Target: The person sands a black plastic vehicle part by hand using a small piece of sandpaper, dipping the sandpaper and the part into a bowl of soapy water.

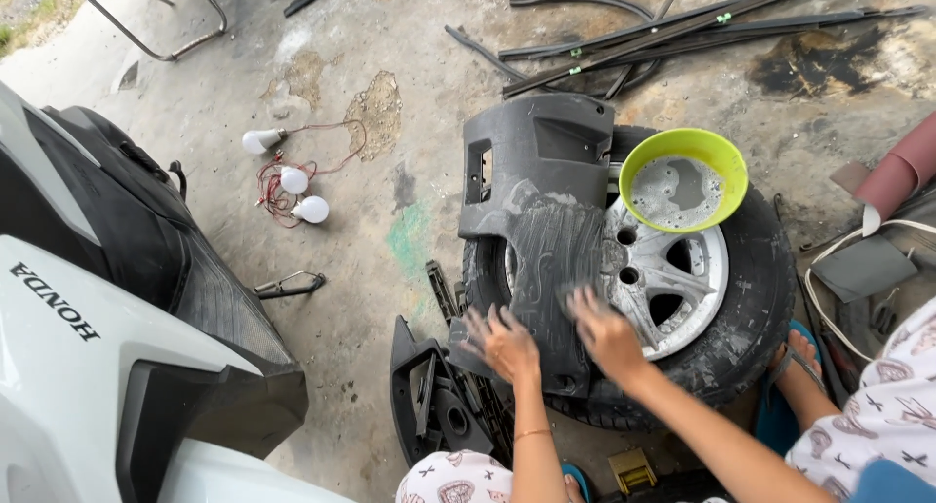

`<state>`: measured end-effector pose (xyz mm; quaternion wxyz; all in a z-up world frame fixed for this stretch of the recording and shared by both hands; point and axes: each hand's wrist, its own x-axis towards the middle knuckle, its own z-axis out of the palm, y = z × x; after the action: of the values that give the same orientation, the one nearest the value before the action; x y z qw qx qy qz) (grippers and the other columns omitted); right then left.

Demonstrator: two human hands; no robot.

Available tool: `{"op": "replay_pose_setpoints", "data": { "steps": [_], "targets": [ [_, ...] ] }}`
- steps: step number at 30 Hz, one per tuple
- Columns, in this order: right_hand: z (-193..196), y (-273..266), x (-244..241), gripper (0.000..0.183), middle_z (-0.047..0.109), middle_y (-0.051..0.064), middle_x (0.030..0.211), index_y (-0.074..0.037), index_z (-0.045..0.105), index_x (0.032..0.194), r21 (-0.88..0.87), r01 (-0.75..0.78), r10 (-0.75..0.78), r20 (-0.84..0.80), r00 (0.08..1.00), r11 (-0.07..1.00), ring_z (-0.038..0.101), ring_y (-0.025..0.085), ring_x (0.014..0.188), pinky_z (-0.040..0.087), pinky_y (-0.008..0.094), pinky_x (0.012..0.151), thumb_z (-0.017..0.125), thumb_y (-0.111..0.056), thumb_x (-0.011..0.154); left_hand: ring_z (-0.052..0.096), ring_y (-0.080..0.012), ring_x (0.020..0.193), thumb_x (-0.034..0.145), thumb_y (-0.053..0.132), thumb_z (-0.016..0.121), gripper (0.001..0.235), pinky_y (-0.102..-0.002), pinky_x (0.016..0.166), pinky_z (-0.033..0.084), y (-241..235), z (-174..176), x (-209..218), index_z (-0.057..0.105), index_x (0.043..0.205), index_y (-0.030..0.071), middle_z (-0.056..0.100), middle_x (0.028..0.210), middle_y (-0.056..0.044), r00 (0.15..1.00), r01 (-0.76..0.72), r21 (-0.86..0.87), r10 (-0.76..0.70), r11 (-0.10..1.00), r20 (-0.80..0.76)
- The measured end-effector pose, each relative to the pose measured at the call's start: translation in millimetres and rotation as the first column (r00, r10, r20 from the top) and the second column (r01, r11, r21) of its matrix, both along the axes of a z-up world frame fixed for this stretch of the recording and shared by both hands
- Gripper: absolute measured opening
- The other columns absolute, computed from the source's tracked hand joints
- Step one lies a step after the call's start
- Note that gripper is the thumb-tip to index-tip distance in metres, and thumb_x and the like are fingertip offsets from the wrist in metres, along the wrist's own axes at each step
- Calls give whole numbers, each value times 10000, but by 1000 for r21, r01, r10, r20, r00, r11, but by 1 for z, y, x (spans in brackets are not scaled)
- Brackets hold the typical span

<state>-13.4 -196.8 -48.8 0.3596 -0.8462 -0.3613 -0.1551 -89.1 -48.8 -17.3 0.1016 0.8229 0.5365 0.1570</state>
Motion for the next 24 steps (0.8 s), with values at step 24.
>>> {"op": "replay_pose_setpoints", "data": {
  "steps": [24],
  "targets": [
    [8,27,43,350,640,62,1369,-131,712,1255,101,-207,198,90,976,973,582,159,1284,482,312,1086,635,-47,924,655,-209,1153,1048,480,544,389,-506,1243,142,46,-25,-12,779,904,204,794,968,-15,936,289,-324,-194,901,295]
  ]
}}
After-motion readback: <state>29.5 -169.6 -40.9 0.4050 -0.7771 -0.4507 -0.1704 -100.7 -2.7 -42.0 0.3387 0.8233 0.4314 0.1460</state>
